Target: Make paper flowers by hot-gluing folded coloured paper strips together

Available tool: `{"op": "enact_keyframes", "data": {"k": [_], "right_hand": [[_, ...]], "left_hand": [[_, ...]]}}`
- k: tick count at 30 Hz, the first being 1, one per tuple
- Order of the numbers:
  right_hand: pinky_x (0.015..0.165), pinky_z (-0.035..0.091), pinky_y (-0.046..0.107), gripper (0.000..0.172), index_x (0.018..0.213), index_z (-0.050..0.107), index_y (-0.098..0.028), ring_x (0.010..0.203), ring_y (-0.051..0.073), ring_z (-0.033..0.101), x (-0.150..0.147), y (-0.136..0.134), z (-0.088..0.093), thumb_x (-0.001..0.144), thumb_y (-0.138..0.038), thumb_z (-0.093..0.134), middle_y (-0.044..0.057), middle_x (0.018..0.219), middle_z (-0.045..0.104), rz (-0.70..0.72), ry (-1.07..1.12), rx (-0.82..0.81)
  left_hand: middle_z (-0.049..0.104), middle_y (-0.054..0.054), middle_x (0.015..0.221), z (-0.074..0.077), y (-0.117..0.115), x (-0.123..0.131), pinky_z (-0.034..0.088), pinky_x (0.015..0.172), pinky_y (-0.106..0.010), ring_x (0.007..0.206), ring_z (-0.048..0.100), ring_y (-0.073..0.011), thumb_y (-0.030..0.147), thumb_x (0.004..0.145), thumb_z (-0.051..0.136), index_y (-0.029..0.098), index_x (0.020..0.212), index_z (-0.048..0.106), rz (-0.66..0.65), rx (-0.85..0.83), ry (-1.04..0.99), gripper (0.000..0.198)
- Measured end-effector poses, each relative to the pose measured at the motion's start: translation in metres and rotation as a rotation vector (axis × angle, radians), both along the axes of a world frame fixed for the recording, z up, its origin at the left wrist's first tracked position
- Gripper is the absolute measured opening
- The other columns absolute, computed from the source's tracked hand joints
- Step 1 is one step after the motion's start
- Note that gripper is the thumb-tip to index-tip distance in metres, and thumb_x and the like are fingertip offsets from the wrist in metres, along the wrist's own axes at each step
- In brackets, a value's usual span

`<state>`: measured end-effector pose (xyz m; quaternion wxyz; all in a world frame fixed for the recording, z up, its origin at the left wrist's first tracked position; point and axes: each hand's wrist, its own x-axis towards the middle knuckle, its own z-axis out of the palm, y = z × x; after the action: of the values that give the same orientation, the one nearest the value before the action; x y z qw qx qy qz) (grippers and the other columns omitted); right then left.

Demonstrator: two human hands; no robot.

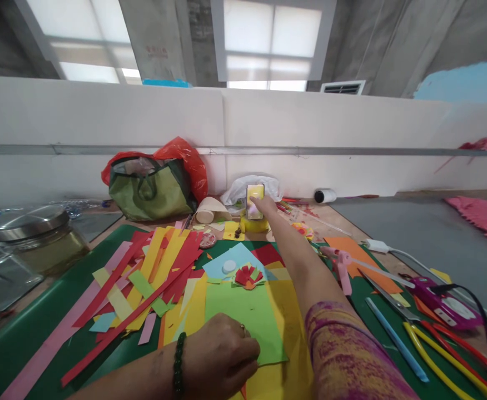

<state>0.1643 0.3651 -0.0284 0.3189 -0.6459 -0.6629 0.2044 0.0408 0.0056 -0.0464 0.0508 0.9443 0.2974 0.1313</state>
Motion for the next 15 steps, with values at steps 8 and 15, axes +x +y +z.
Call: {"op": "enact_keyframes", "data": {"k": [8,15], "right_hand": [[0.087,0.052,0.043,0.033,0.116,0.060,-0.015,0.102,0.023,0.061,0.012,-0.002,-0.009,0.091,-0.037,0.059,0.007,0.117,0.061,0.064,0.102,-0.007],[0.084,0.054,0.042,0.034,0.121,0.057,-0.016,0.101,0.022,0.061,0.025,-0.001,-0.017,0.092,-0.034,0.058,0.009,0.120,0.059,0.125,0.354,-0.019]], "left_hand": [[0.061,0.003,0.060,0.001,-0.001,-0.001,0.030,0.049,-0.029,0.052,0.053,-0.0107,0.023,0.081,0.056,0.020,0.063,0.040,0.014,-0.005,0.007,0.024],[0.062,0.003,0.061,0.001,-0.001,-0.001,0.030,0.049,-0.029,0.053,0.055,-0.0118,0.026,0.083,0.055,0.020,0.065,0.044,0.018,0.003,0.031,0.022]]}}
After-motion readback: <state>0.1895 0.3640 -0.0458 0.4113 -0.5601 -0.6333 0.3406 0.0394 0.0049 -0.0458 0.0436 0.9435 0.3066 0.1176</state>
